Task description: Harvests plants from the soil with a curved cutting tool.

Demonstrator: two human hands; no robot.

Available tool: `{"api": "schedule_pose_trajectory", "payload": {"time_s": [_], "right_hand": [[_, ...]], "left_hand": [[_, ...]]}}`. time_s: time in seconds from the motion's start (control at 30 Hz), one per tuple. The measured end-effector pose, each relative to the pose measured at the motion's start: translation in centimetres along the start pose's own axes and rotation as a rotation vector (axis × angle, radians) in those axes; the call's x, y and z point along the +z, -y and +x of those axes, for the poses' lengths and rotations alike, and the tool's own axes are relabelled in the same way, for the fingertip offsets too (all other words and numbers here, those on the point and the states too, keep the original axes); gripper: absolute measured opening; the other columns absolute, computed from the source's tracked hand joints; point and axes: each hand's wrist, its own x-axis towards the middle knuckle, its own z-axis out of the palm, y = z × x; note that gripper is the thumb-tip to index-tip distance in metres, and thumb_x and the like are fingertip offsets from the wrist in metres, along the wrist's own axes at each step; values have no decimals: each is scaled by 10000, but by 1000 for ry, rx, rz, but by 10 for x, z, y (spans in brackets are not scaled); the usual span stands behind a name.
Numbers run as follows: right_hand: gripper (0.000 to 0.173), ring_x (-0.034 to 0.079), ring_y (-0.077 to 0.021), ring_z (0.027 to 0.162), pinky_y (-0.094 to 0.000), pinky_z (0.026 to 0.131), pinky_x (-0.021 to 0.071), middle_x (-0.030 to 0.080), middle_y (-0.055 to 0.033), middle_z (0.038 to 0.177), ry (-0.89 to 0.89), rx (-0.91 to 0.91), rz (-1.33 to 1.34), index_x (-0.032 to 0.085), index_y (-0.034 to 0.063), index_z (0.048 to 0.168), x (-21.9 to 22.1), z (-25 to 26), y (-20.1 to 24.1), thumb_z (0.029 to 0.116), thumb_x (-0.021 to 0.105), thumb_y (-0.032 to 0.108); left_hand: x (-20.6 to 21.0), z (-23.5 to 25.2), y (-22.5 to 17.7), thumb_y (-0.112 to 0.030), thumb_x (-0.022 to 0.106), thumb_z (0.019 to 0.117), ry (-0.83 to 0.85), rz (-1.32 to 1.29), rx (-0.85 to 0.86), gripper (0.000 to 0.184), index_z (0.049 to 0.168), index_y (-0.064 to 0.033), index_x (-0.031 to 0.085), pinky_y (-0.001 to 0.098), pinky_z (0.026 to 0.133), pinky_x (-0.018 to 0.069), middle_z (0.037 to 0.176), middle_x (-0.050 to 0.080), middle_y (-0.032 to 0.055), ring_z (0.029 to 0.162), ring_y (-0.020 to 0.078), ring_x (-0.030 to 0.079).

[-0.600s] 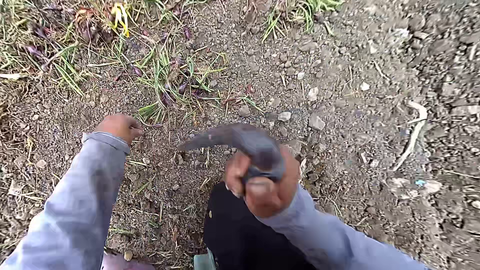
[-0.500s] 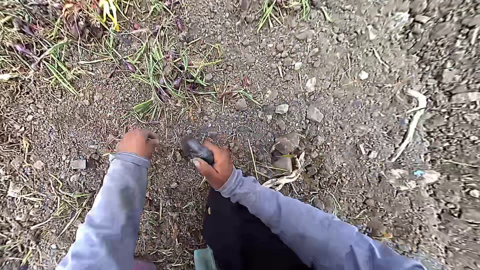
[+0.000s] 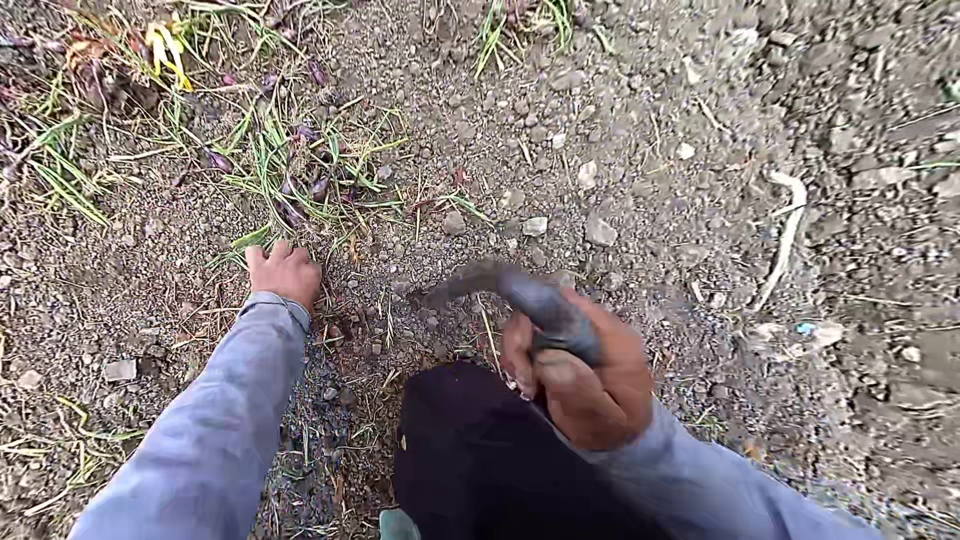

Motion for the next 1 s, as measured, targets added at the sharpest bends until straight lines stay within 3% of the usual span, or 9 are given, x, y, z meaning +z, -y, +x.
{"api": "schedule_pose_trajectory", "payload": {"time_s": [0.13, 0.23, 0.37, 0.47, 0.57, 0.63, 0.73, 0.87, 1.0], "right_hand": [[315, 594, -54, 655, -220, 603, 528, 579, 14, 715, 91, -123, 365, 607, 107, 943, -27, 3, 34, 1016, 602, 414], [457, 545, -25, 514, -193, 491, 476, 564, -40, 606, 39, -74, 6, 596, -30, 895, 12, 14, -28, 989, 580, 418], [538, 500, -30, 471, -234, 446, 455, 536, 2, 592, -149, 150, 38, 621, -17, 934, 21, 6, -50, 990, 510, 506], [456, 534, 11, 565, -165, 503, 485, 539, 59, 676, -75, 33, 231, 595, 117, 998, -41, -10, -2, 1020, 521, 566], [420, 568, 10, 600, -167, 538, 512, 569, 53, 698, -83, -15, 95, 605, 121, 1012, -77, -17, -13, 1018, 551, 538], [554, 537, -7, 525, -201, 484, 481, 548, 13, 620, -169, 50, -110, 594, 46, 928, -70, -13, -52, 1013, 502, 585], [572, 500, -6, 485, -211, 448, 451, 526, 37, 598, -281, 176, -96, 604, 50, 913, -64, 1, -47, 994, 495, 606], [356, 571, -44, 648, -212, 587, 495, 576, 35, 722, -210, -41, 342, 622, 138, 969, -99, -7, 15, 1009, 582, 489], [482, 576, -47, 540, -207, 513, 505, 582, -50, 630, -211, -19, -11, 594, -27, 922, -64, 25, -48, 1001, 568, 447]], "left_hand": [[-33, -13, -8, -152, 575, 1055, 153, -520, -285, 270, 1172, 64, 686, 687, 961, 474, 1119, 712, 284, 1099, 451, 671], [-37, -17, -37, -208, 572, 1066, 215, -962, -458, 243, 1104, 10, 674, 389, 709, 531, 918, 708, 101, 743, 162, 628], [-17, -6, -96, -198, 671, 1006, 241, -576, -176, 262, 1142, 16, 736, 701, 1009, 441, 1174, 704, 270, 1173, 463, 636], [14, -12, -124, -198, 668, 986, 414, -239, -114, 267, 1209, -74, 747, 735, 1056, 364, 1348, 645, 229, 1334, 481, 524], [1, 3, -116, -192, 629, 1006, 479, -188, -83, 261, 1229, -160, 761, 730, 1051, 391, 1351, 661, 195, 1307, 450, 570], [-26, 20, -104, -124, 631, 987, 211, -274, -9, 221, 1148, -76, 774, 757, 994, 414, 1220, 706, 254, 1202, 491, 630], [-52, 65, -112, -136, 610, 1017, -10, -315, 41, 293, 1267, -29, 720, 777, 977, 400, 1260, 661, 315, 1223, 545, 590], [-47, 122, -143, -243, 637, 1025, 144, -33, 131, 269, 1219, -99, 754, 729, 1048, 368, 1338, 656, 228, 1316, 470, 548], [-77, 121, -146, -203, 579, 1047, 249, -251, 15, 307, 1228, 12, 702, 739, 1022, 416, 1231, 687, 290, 1215, 505, 619]]}}
